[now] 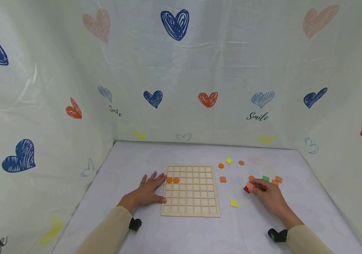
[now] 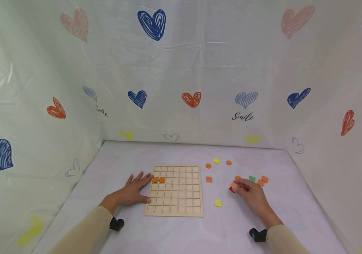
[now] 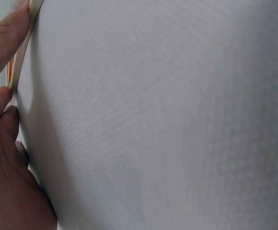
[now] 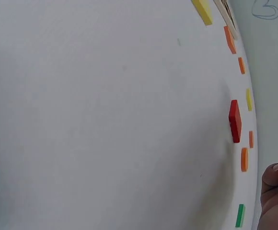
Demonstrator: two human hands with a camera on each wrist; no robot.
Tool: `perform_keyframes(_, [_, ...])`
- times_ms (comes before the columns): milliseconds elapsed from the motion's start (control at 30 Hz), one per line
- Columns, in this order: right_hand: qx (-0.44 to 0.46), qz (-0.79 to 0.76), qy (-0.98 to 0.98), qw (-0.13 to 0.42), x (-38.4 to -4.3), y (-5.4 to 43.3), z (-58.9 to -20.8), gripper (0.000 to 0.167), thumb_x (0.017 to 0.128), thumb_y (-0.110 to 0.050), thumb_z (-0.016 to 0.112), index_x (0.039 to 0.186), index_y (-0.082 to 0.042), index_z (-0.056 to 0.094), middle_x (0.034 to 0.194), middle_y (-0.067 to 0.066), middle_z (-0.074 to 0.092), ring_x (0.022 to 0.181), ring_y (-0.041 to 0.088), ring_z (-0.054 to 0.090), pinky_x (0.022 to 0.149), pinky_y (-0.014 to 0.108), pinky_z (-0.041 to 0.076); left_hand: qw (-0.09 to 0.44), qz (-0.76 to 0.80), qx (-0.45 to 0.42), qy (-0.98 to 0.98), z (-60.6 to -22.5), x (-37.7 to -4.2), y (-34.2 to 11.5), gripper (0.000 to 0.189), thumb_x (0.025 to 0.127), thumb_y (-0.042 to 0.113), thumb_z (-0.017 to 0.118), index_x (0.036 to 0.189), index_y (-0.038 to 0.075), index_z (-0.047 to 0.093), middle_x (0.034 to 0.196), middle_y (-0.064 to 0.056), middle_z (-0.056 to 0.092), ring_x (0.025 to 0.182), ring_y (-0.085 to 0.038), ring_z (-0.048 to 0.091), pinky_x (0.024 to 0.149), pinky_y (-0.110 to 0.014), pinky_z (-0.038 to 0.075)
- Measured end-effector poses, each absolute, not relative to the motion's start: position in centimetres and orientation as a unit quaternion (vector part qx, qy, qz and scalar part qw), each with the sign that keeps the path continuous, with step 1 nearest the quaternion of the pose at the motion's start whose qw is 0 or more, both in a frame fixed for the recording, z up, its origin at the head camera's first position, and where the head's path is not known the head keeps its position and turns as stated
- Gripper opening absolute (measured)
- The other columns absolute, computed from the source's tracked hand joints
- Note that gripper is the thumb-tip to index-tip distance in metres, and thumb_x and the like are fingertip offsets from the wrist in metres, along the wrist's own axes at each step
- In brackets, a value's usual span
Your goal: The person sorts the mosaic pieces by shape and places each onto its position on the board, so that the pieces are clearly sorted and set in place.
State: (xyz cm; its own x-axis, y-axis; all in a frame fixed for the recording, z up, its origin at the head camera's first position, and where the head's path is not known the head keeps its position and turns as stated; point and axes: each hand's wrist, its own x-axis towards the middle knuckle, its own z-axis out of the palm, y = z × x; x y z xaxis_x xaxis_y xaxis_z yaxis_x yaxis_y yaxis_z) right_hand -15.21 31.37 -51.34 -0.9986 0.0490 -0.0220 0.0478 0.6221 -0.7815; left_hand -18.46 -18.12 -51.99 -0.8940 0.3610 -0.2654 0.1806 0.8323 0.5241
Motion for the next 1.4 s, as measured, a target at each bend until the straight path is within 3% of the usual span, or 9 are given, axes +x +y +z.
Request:
perform_keyframes(133, [-0.023,0.452,-0.892,0.002,-16.1,30.2,-50.7,0.037,0.098,-0.028,0.078,0.131,-0.011,0.073,0.118,0.009,0.072,0.096,0.009,0.062,0.077,0.017,0.057,0.179,0.253,0.143,0.94,-51.9,-18.5,-18.1,0.108,0.081,0.052,0.087,0.167,0.016,0.033,0.175,-0.005,0.027,0.165,-0.035,0.005,0.132,-0.06,-0.007])
perform_keyframes(367, [0.0,0.483,-0.876,-0.005,-18.0,27.2,-49.9,0.035,0.096,-0.022,0.079,0.129,-0.009,0.073,0.109,0.009,0.07,0.088,0.018,0.063,0.068,0.024,0.058,0.177,0.248,0.145,0.941,-51.8,-18.6,-18.1,0.106,0.082,0.051,0.087,0.167,0.016,0.033,0.175,-0.005,0.027,0.166,-0.035,0.005,0.132,-0.059,-0.007])
perform_keyframes(933, [0.054,0.545,-0.837,0.003,-20.9,20.8,-49.6,0.031,0.096,-0.013,0.079,0.126,-0.007,0.075,0.11,0.009,0.072,0.09,0.013,0.062,0.072,0.02,0.057,0.18,0.255,0.149,0.938,-52.0,-18.9,-18.1,0.106,0.083,0.05,0.087,0.167,0.016,0.033,0.176,-0.004,0.026,0.166,-0.034,0.004,0.132,-0.059,-0.007])
perform_keyframes(1100, [0.065,0.557,-0.828,-0.01,-21.4,19.3,-49.6,0.032,0.095,-0.015,0.08,0.125,-0.007,0.075,0.109,0.01,0.07,0.088,0.014,0.059,0.068,0.019,0.053,0.18,0.26,0.15,0.937,-51.9,-18.8,-18.2,0.105,0.083,0.049,0.087,0.167,0.015,0.033,0.175,-0.005,0.027,0.166,-0.035,0.005,0.132,-0.059,-0.007])
perform_keyframes(1400, [0.078,0.555,-0.828,-0.008,-21.8,15.9,-50.0,0.027,0.093,-0.011,0.08,0.121,-0.008,0.078,0.102,0.006,0.071,0.09,0.018,0.058,0.074,0.019,0.052,0.178,0.259,0.15,0.937,-52.0,-18.6,-18.2,0.106,0.082,0.05,0.087,0.167,0.015,0.033,0.175,-0.005,0.027,0.166,-0.035,0.005,0.132,-0.06,-0.007])
